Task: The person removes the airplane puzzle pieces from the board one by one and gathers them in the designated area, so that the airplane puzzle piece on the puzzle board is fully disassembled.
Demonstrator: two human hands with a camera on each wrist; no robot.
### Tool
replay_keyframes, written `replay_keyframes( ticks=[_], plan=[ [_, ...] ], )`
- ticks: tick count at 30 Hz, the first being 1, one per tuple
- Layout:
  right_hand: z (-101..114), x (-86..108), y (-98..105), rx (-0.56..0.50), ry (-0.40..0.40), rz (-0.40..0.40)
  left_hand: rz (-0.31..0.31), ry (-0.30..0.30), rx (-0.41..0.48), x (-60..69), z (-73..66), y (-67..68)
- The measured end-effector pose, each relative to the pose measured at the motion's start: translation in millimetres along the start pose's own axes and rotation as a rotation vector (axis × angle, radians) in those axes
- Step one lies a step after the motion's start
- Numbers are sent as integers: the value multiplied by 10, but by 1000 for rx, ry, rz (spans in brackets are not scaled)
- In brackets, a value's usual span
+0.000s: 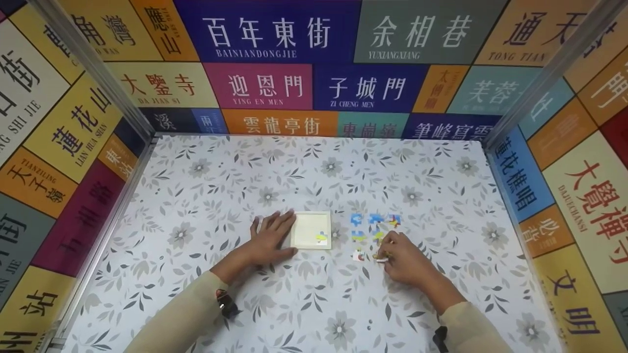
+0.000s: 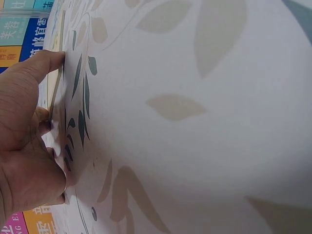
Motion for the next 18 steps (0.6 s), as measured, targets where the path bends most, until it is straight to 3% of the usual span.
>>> replay_keyframes(
  ticks=[7,13,18],
  plan=[
    [6,-27,-17,38,44,-21,-24,-19,59,-17,34,-26],
    [13,-36,-23,42,78,-32,-46,-17,45,-60,114,-106],
    [28,-26,-45,96,97,-35,-22,-13,47,-39,70,-70]
  ],
)
Point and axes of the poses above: each hand's wrist, its own x-axis away from the middle knuckle, its own y-axis out of the back of the hand, z = x × y, the point moved 5 cm from there along -x, towards the middle knuckle, and after that the axes turned 7 degrees about -y, right-handed, at the moved point
